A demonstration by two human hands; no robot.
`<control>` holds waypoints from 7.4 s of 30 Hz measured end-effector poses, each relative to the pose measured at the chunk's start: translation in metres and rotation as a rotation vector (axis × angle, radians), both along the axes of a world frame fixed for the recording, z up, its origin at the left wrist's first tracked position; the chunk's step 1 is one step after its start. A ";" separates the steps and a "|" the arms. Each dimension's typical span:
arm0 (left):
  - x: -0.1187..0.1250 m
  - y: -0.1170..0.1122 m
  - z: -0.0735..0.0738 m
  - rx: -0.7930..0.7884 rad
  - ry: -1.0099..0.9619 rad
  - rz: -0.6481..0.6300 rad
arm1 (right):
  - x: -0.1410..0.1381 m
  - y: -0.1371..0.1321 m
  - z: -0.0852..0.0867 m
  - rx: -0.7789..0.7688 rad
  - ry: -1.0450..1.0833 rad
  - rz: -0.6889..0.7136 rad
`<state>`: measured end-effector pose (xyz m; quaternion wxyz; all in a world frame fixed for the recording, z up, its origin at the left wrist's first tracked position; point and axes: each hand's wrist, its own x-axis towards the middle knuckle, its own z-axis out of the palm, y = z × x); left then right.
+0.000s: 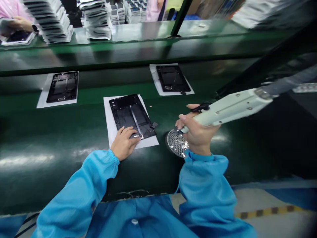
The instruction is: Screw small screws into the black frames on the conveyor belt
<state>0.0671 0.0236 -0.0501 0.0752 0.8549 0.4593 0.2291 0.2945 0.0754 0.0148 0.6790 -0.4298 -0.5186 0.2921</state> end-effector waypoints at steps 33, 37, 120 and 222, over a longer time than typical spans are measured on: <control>-0.007 0.001 0.002 0.105 0.026 -0.013 | 0.016 0.017 -0.028 -0.049 0.017 -0.044; -0.008 0.000 0.001 0.092 0.013 -0.021 | 0.015 0.018 -0.029 -0.037 0.018 -0.039; -0.010 -0.004 0.006 0.027 0.122 0.095 | 0.020 0.012 -0.030 -0.071 0.011 0.007; -0.140 0.119 0.046 -0.107 0.292 0.665 | -0.053 -0.032 -0.009 -0.131 -0.143 0.215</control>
